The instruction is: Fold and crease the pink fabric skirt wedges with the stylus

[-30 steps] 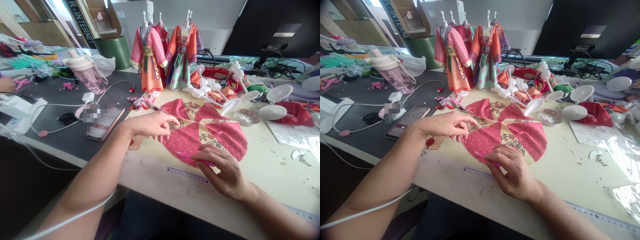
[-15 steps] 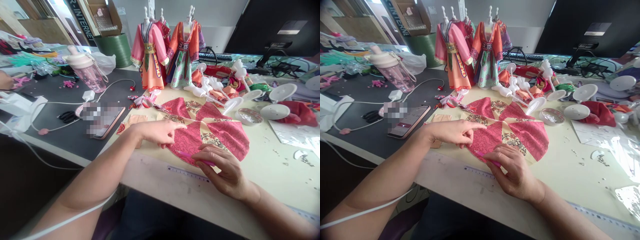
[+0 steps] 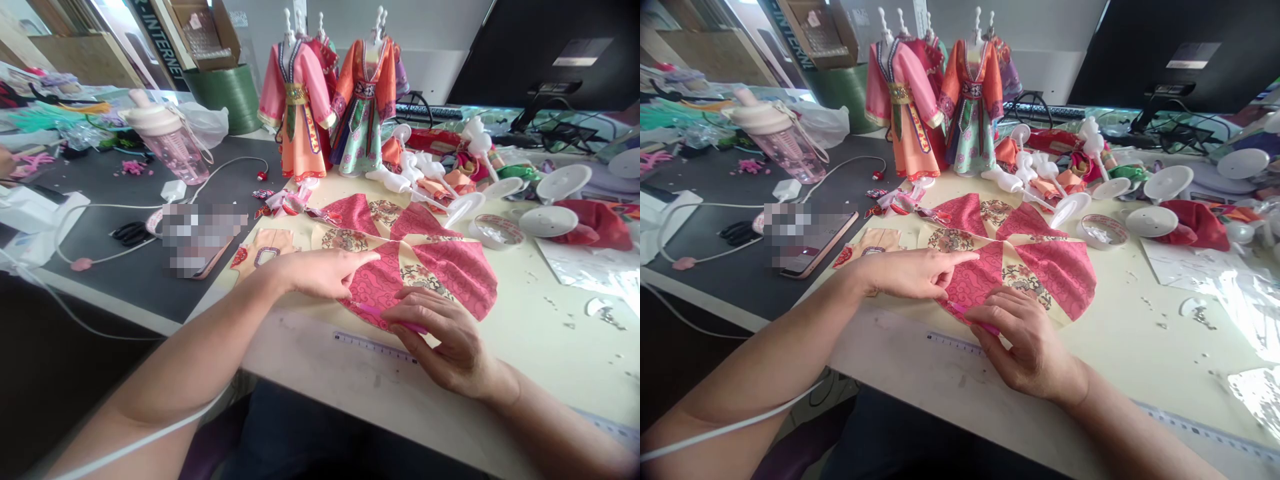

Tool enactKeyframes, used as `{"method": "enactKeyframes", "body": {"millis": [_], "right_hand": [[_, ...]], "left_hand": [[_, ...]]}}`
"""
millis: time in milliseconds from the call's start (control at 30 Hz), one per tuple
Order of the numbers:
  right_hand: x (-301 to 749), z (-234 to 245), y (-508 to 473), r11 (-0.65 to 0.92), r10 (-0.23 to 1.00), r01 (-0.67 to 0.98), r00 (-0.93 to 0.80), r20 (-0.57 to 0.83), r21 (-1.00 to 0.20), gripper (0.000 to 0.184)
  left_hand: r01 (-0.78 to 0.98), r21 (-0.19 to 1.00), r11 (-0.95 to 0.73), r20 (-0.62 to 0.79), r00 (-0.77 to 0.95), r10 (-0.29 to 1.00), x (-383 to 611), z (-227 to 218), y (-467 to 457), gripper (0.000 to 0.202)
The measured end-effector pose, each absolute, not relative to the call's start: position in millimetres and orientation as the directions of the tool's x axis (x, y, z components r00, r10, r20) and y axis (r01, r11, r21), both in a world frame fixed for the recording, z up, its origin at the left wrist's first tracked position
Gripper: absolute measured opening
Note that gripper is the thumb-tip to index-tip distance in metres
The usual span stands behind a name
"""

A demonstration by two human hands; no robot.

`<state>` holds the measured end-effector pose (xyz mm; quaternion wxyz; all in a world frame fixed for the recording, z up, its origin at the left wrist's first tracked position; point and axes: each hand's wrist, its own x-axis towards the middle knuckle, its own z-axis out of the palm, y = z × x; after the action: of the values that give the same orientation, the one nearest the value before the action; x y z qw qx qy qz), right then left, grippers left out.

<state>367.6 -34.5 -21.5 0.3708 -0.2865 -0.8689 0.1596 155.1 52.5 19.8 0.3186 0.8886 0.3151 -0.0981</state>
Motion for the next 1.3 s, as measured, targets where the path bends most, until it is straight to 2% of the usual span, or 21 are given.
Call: {"method": "enactKeyframes", "body": {"millis": [167,367,767,1300], "right_hand": [[368.6,-21.7,-35.5,0.789,0.610,0.367,-0.562,0.559,-0.493,0.021],[366.7,-21.7,-34.3,0.788,0.609,0.348,-0.563,0.559,-0.508,0.022],[367.6,-20.0,-35.6,0.782,0.612,0.338,-0.576,0.541,-0.523,0.021],[365.2,-18.9,-33.4,0.787,0.607,0.335,-0.568,0.555,-0.518,0.021]], "left_hand": [[0.628,0.468,-0.622,-0.365,0.778,0.511,156.0,17.8,52.3,0.081],[0.619,0.482,-0.620,-0.343,0.785,0.517,156.3,16.0,52.3,0.078],[0.651,0.440,-0.618,-0.355,0.759,0.547,158.6,20.2,48.9,0.080],[0.637,0.465,-0.615,-0.335,0.770,0.543,158.3,20.4,48.8,0.083]]}}
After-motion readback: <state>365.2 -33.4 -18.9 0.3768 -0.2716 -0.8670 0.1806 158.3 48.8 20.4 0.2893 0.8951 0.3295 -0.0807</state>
